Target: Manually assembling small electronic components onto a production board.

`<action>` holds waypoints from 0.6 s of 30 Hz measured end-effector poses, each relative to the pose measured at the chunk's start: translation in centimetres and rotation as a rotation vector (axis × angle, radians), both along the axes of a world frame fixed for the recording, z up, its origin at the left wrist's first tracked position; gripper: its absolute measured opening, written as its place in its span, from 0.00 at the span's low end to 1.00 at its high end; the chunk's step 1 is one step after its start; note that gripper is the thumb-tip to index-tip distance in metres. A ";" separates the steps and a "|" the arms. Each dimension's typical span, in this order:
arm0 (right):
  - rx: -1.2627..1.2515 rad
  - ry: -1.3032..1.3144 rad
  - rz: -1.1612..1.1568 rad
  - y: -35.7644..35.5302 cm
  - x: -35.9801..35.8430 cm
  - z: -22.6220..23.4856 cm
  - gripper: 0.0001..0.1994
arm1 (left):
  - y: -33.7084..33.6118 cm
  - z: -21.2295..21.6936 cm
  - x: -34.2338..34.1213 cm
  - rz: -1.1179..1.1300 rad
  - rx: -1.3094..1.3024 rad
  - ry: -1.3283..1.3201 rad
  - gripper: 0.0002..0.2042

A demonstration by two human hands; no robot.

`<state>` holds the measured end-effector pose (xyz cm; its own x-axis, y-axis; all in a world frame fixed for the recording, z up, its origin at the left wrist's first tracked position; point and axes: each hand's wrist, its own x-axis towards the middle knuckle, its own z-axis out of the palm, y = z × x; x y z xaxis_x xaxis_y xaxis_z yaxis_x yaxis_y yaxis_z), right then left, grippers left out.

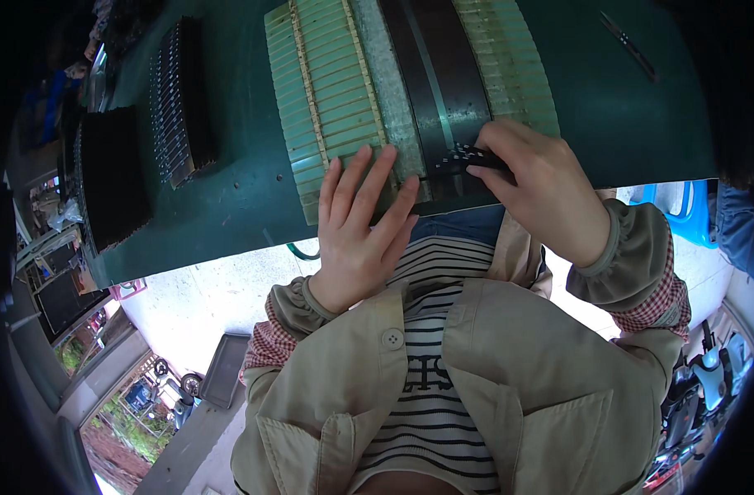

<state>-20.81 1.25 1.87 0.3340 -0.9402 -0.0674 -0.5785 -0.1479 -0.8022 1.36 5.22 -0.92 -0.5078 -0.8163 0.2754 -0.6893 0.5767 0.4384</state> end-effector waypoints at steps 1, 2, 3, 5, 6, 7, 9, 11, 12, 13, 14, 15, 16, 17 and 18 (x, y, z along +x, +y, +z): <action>-0.061 0.036 0.000 0.0 -0.2 -0.3 0.08 | 0.0 -0.1 0.0 0.000 -0.008 -0.023 0.20; -0.121 0.074 -0.001 0.0 -0.4 -0.4 0.08 | -0.1 0.1 0.1 -0.005 -0.013 -0.024 0.20; -0.126 0.074 -0.007 -0.2 -0.7 -0.3 0.08 | -0.1 0.3 0.2 0.016 0.026 0.042 0.20; -0.021 -0.046 -0.035 -1.3 -1.4 0.5 0.09 | -0.4 0.8 0.2 0.057 0.107 0.174 0.19; 0.037 -0.106 -0.048 -1.3 -1.5 0.7 0.09 | -0.5 1.2 0.0 0.054 0.109 0.174 0.19; 0.039 -0.105 -0.051 -1.1 -1.2 0.8 0.09 | -0.8 1.6 -0.4 0.066 0.234 0.338 0.17; 0.051 -0.206 0.059 -1.4 0.3 1.1 0.09 | -2.0 2.0 -1.0 0.084 0.475 0.661 0.14; 0.056 -0.256 0.116 -1.6 0.6 1.1 0.09 | -2.5 1.1 -0.9 0.070 0.477 0.700 0.12; 0.084 -0.257 0.106 -1.6 0.5 1.1 0.08 | -2.8 0.7 -0.9 0.060 0.481 0.739 0.10; 0.114 -0.259 0.096 -1.7 0.3 1.0 0.08 | -2.8 0.4 -0.8 0.051 0.485 0.777 0.08; 0.144 -0.261 0.087 -1.7 0.1 0.9 0.07 | -2.7 0.2 -0.6 0.054 0.485 0.776 0.08; 0.174 -0.264 0.078 -1.8 -0.1 0.7 0.07 | -2.7 0.2 -0.2 0.069 0.399 0.701 0.07; 0.207 -0.266 0.064 -1.8 -0.3 0.5 0.07 | -2.6 0.4 0.1 0.079 0.318 0.625 0.07; 0.240 -0.269 0.051 -1.8 -0.5 0.4 0.06 | -2.6 0.5 0.3 0.089 0.237 0.548 0.06; 0.273 -0.272 0.037 -1.8 -0.6 0.3 0.06 | -2.4 0.5 0.5 0.088 0.242 0.546 0.06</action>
<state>-21.39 -0.52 2.14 0.4075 -0.8868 -0.2180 -0.3371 0.0758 -0.9384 1.88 2.81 -0.42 -0.2727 -0.9210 0.2783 -0.3684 0.3672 0.8541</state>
